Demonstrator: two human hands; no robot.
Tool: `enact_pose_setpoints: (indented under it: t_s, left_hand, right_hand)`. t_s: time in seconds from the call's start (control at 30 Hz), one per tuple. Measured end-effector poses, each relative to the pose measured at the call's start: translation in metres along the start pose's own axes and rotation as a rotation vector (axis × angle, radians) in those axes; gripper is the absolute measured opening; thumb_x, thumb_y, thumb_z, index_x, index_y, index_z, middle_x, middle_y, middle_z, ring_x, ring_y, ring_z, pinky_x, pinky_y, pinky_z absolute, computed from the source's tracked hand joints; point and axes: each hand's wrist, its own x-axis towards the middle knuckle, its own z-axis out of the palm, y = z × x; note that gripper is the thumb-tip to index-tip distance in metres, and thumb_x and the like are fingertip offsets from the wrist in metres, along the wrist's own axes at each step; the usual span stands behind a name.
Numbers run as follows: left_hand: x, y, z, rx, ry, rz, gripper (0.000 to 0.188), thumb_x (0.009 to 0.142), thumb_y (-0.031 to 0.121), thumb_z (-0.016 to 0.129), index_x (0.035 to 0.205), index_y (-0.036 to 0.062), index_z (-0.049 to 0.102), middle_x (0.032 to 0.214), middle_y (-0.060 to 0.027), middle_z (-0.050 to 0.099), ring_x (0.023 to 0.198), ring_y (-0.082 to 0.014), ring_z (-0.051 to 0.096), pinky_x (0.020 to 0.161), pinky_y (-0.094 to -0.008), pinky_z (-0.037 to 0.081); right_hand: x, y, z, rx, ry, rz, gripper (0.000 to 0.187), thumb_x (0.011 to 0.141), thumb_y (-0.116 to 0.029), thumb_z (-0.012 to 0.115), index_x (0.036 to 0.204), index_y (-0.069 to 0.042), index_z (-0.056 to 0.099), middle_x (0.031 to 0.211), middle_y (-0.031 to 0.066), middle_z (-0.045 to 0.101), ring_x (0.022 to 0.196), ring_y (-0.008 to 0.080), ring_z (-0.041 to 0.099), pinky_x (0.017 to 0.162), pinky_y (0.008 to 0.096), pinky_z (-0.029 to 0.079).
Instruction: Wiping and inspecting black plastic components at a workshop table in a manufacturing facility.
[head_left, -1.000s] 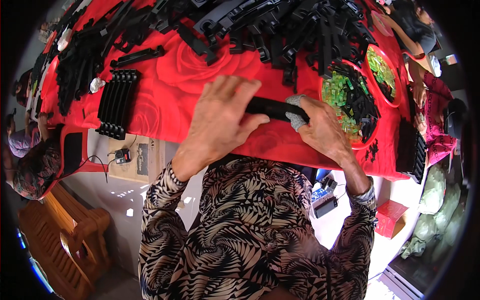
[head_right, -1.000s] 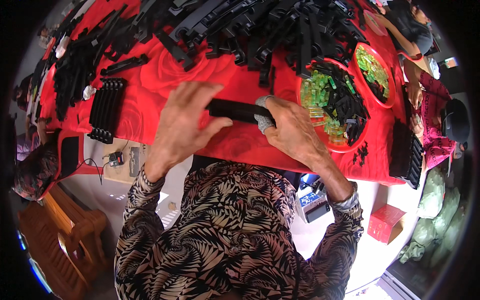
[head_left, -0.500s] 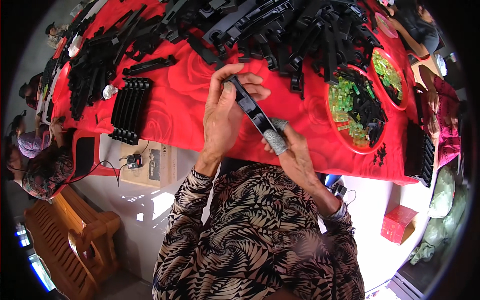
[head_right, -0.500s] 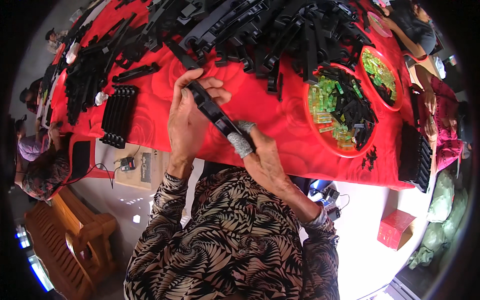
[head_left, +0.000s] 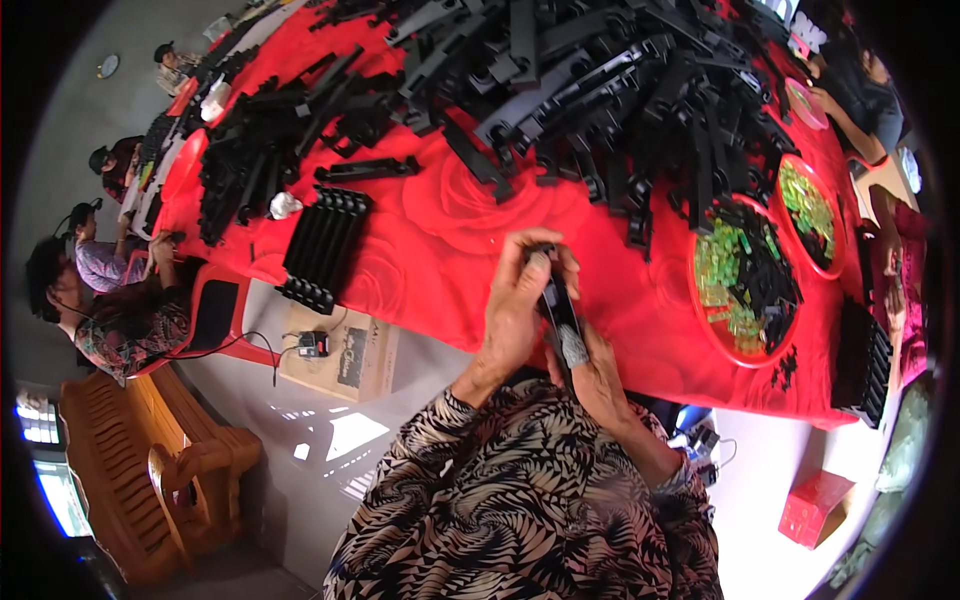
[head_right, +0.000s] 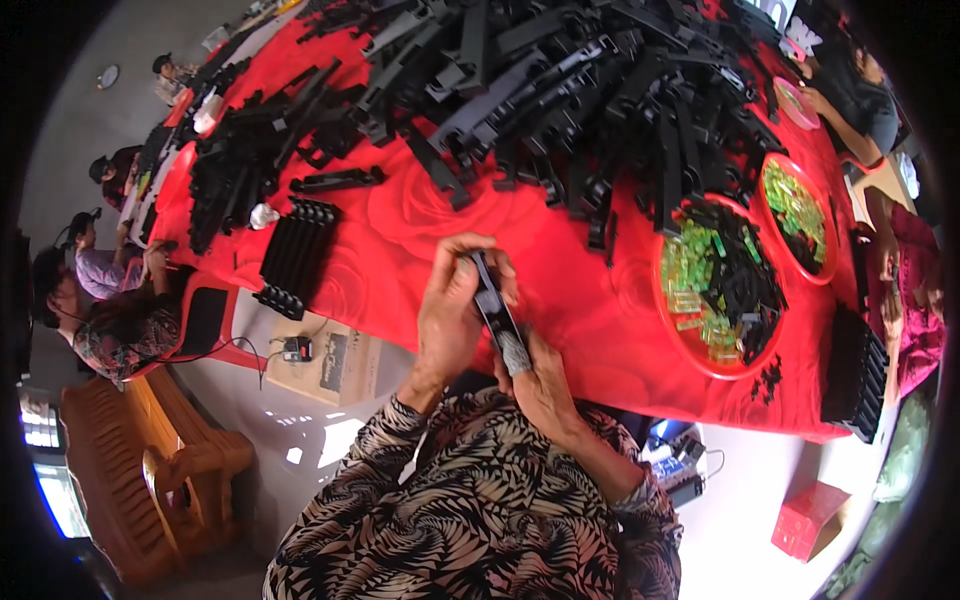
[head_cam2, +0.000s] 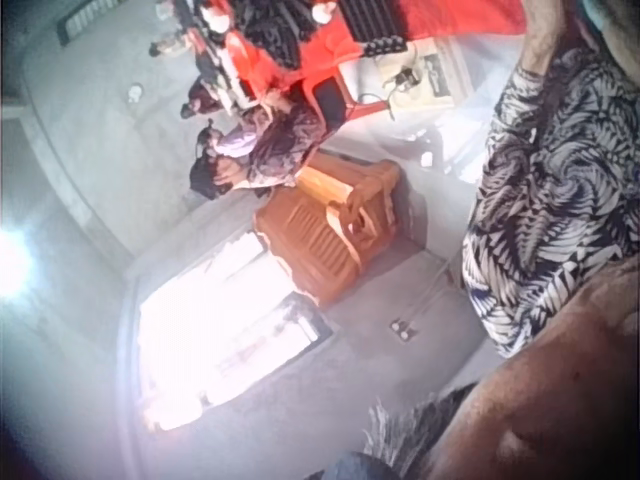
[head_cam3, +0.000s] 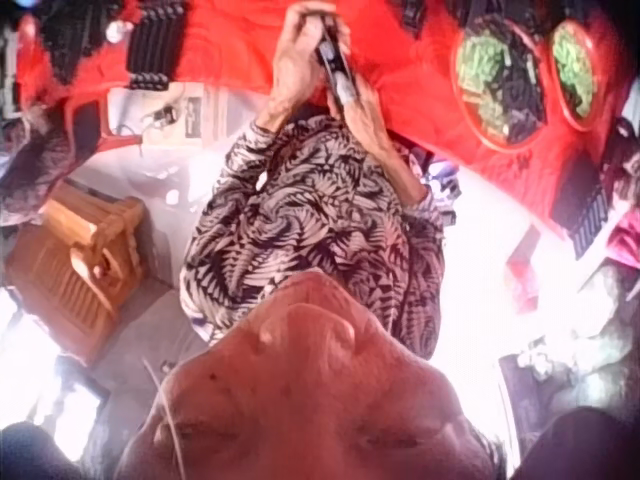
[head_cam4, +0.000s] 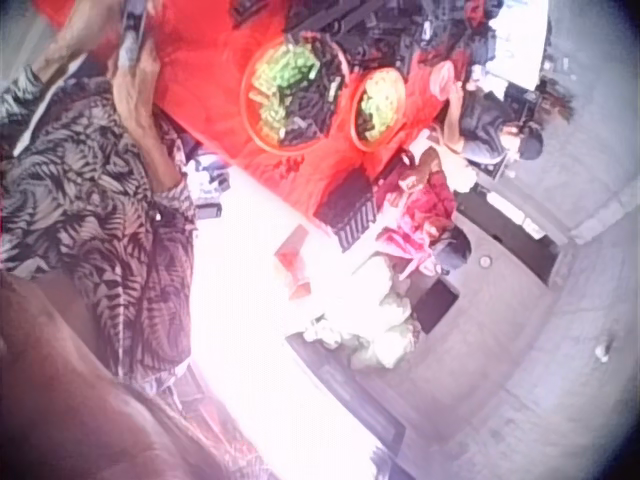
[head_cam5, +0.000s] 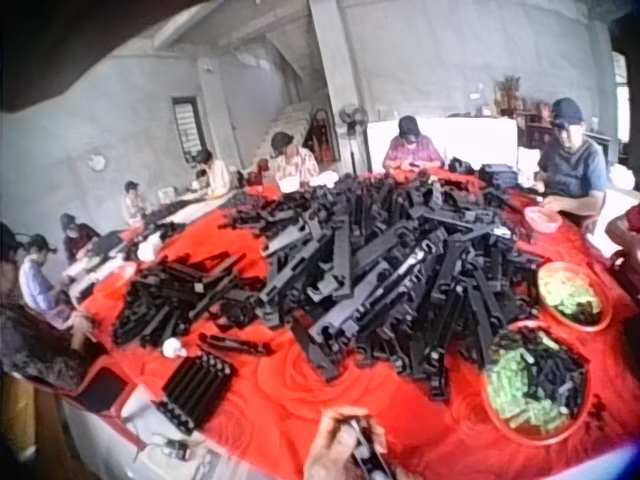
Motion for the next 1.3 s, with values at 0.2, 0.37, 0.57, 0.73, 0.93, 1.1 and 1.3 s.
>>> enact_pose_setpoints:
  t_s: [0.2, 0.37, 0.57, 0.73, 0.93, 1.1, 1.3]
  left_hand:
    - [-0.005, -0.002, 0.008, 0.079, -0.061, 0.028, 0.026, 0.106, 0.022, 0.044, 0.126, 0.0058, 0.047, 0.105, -0.0113, 0.057, 0.087, -0.0176, 0.058, 0.08, -0.0321, 0.051]
    - [-0.011, 0.004, 0.021, 0.12, -0.083, 0.033, 0.025, 0.104, 0.018, 0.049, 0.126, 0.0061, 0.046, 0.102, -0.007, 0.055, 0.088, -0.0134, 0.055, 0.082, -0.0282, 0.048]
    - [-0.017, -0.002, 0.023, 0.174, -0.096, 0.033, 0.03, 0.104, 0.024, 0.05, 0.127, 0.0047, 0.046, 0.105, -0.0083, 0.054, 0.087, -0.0148, 0.054, 0.081, -0.0305, 0.048]
    - [-0.021, -0.002, 0.022, 0.259, -0.066, 0.036, 0.029, 0.105, 0.023, 0.048, 0.126, 0.0038, 0.047, 0.102, -0.0075, 0.055, 0.083, -0.0139, 0.054, 0.078, -0.0292, 0.048]
    - [-0.025, -0.005, 0.037, 0.495, 0.002, 0.123, 0.026, 0.105, 0.02, 0.045, 0.122, 0.0014, 0.049, 0.097, -0.0069, 0.057, 0.079, -0.0135, 0.058, 0.074, -0.0297, 0.049]
    - [-0.016, -0.015, 0.027, 0.224, 0.013, 0.081, 0.025, 0.104, 0.02, 0.046, 0.122, 0.0025, 0.048, 0.099, -0.0093, 0.058, 0.082, -0.0161, 0.06, 0.074, -0.0292, 0.052]
    - [0.0, -0.002, 0.011, -0.134, 0.037, 0.019, 0.031, 0.105, 0.027, 0.045, 0.127, 0.0047, 0.046, 0.103, -0.0117, 0.057, 0.084, -0.0201, 0.061, 0.078, -0.0345, 0.053]
  right_hand:
    - [-0.002, 0.006, -0.001, 0.033, 0.052, 0.017, 0.026, 0.103, -0.025, 0.047, 0.092, -0.003, 0.055, 0.064, 0.003, 0.057, 0.05, 0.0112, 0.053, 0.044, 0.027, 0.04]
    - [-0.001, -0.005, 0.001, 0.132, 0.054, 0.064, 0.033, 0.103, -0.031, 0.049, 0.092, -0.002, 0.059, 0.063, 0.001, 0.056, 0.049, 0.0094, 0.052, 0.043, 0.025, 0.038]
    - [-0.002, 0.0, 0.002, 0.199, 0.083, 0.071, 0.036, 0.104, -0.031, 0.045, 0.088, -0.002, 0.058, 0.063, -0.0008, 0.052, 0.051, 0.0087, 0.051, 0.043, 0.0259, 0.037]
    - [-0.004, 0.01, 0.0, 0.179, 0.081, 0.055, 0.032, 0.103, -0.028, 0.045, 0.107, 0.001, 0.059, 0.083, 0.0036, 0.06, 0.071, 0.0114, 0.06, 0.058, 0.027, 0.047]
    - [-0.003, 0.032, -0.012, 0.053, -0.033, -0.018, 0.043, 0.103, -0.018, 0.043, 0.141, 0.0, 0.035, 0.129, 0.0107, 0.051, 0.117, 0.0195, 0.054, 0.101, 0.0355, 0.045]
    - [0.001, -0.008, -0.005, -0.14, 0.068, 0.069, 0.036, 0.103, -0.026, 0.041, 0.128, -0.001, 0.048, 0.112, 0.0106, 0.052, 0.1, 0.0175, 0.054, 0.082, 0.0326, 0.044]
    - [-0.001, -0.025, -0.018, -0.087, 0.027, -0.041, 0.026, 0.097, -0.004, 0.058, 0.121, 0.002, 0.051, 0.082, 0.0084, 0.065, 0.061, 0.012, 0.06, 0.056, 0.0279, 0.049]
